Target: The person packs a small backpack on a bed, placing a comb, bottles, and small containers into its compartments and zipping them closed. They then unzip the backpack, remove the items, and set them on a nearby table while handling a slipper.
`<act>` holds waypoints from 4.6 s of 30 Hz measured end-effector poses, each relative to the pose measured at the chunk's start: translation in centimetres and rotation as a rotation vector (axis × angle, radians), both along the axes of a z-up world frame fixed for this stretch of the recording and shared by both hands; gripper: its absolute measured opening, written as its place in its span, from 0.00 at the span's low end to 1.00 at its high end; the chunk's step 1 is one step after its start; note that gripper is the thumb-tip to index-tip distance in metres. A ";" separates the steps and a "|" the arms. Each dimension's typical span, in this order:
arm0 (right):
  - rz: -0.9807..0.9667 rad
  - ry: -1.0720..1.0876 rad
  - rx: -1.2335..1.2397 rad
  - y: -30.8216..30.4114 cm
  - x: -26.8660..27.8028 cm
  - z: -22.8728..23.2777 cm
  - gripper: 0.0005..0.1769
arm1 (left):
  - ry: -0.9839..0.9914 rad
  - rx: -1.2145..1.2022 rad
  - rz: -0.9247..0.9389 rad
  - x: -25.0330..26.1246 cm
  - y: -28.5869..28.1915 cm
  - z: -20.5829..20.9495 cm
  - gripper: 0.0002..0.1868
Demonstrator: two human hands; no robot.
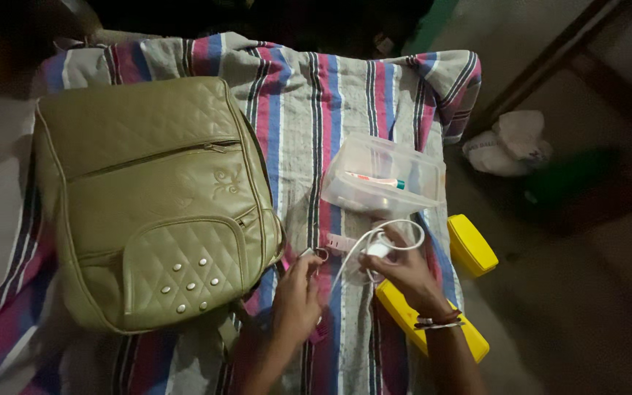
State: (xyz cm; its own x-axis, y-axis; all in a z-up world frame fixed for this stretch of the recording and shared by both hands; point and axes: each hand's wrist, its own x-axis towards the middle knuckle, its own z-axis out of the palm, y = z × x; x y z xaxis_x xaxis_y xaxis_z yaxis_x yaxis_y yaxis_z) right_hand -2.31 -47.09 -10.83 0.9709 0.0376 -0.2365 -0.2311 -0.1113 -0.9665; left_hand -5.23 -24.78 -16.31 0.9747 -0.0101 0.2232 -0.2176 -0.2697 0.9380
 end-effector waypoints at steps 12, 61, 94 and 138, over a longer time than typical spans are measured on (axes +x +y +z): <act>0.006 0.152 -0.248 -2.7 -0.1 -2.7 0.44 | 0.333 0.485 -0.016 -1.6 -0.6 -1.8 0.33; -0.343 -0.791 -1.043 1.8 4.3 3.4 0.15 | 0.598 0.819 0.036 0.7 0.2 -2.4 0.19; 0.056 -0.783 -0.967 15.8 -1.8 20.3 0.28 | -0.025 -0.283 0.112 -1.0 11.2 19.1 0.18; -0.473 -1.398 -1.212 14.6 -31.4 43.9 0.29 | -0.495 0.099 -0.102 -20.5 14.7 45.3 0.44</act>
